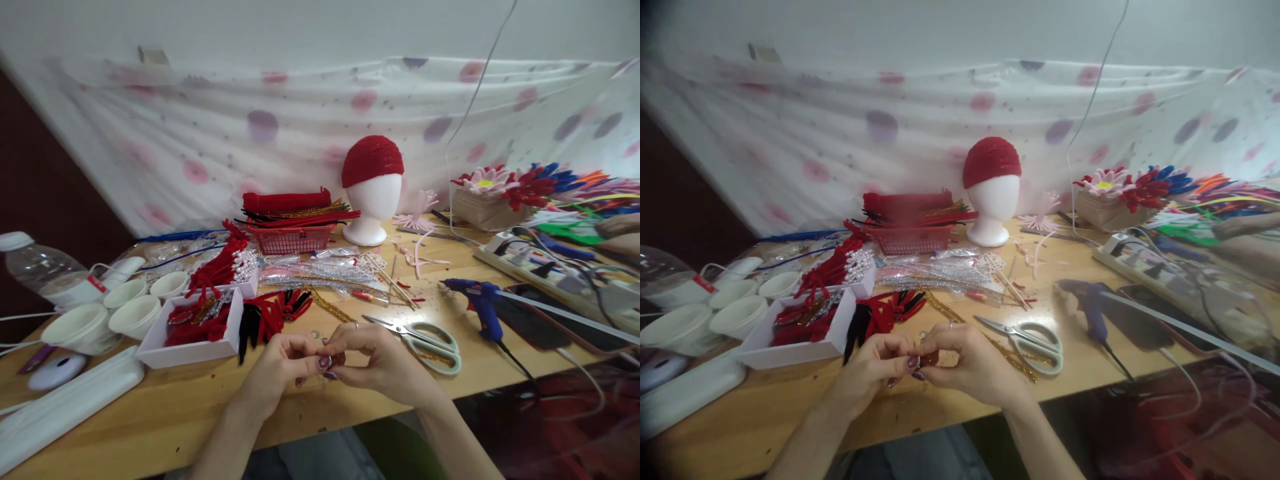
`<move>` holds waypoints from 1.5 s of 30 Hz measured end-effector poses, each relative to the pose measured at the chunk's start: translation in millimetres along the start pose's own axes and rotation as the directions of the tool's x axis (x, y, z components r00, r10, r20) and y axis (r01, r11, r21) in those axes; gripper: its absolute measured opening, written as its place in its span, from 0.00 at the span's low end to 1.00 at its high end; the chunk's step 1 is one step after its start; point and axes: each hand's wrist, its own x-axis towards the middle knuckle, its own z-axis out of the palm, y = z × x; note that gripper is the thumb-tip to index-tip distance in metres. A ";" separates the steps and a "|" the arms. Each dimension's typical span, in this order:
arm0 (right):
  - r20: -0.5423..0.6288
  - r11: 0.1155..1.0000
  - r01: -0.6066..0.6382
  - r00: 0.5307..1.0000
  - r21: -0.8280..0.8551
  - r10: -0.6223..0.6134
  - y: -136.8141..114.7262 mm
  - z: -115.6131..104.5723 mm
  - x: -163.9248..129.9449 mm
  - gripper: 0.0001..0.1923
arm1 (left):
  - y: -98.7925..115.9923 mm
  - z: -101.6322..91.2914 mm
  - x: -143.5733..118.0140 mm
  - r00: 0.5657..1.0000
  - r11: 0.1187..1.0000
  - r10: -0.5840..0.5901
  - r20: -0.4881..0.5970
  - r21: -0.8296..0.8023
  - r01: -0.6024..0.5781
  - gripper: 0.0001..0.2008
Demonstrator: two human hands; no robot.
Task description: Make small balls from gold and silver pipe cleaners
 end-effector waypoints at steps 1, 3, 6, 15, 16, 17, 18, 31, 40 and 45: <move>-0.059 1.000 -0.010 0.998 0.014 0.011 1.4 3.3 -1.2 0.05 | -4.2 2.4 -0.1 0.999 0.999 0.001 -0.037 -0.046 -0.002 0.17; -0.160 0.999 -0.019 0.987 0.043 0.025 4.4 11.0 -3.9 0.03 | -12.6 7.4 -0.9 0.993 0.989 -0.010 -0.117 -0.144 -0.007 0.19; -0.264 0.998 -0.003 0.964 0.057 0.018 8.4 22.0 -8.4 0.04 | -22.9 13.2 -3.4 0.973 0.963 -0.053 -0.226 -0.270 -0.010 0.19; -0.350 1.000 -0.006 0.937 0.016 0.011 13.9 39.5 -15.1 0.07 | -35.4 20.4 -11.3 0.934 0.930 -0.048 -0.355 -0.356 -0.087 0.15; -0.364 1.000 -0.008 0.931 0.018 0.014 13.8 41.4 -16.0 0.08 | -36.3 21.3 -11.9 0.931 0.928 -0.042 -0.361 -0.358 -0.098 0.14; -0.376 1.000 -0.015 0.926 0.027 0.024 13.7 43.2 -17.1 0.09 | -37.3 22.0 -12.7 0.929 0.926 -0.038 -0.368 -0.363 -0.106 0.14; -0.385 0.999 -0.022 0.922 0.040 0.036 13.7 45.0 -18.4 0.09 | -38.2 22.4 -13.5 0.927 0.923 -0.037 -0.373 -0.369 -0.111 0.14; -0.376 0.994 -0.053 0.922 0.099 0.087 12.4 46.4 -26.6 0.12 | -38.1 19.1 -20.5 0.903 0.932 -0.130 -0.410 -0.362 -0.030 0.19; -0.389 0.996 -0.041 0.921 -0.084 0.005 2.6 41.5 -30.8 0.13 | -52.0 23.5 -13.5 0.872 0.932 -0.049 -0.487 -0.337 -0.136 0.16; -0.655 0.867 -0.352 0.754 -0.352 0.040 2.9 -6.7 -92.2 0.04 | -45.0 22.3 -9.3 0.808 0.916 -0.086 -0.582 -0.365 -0.166 0.18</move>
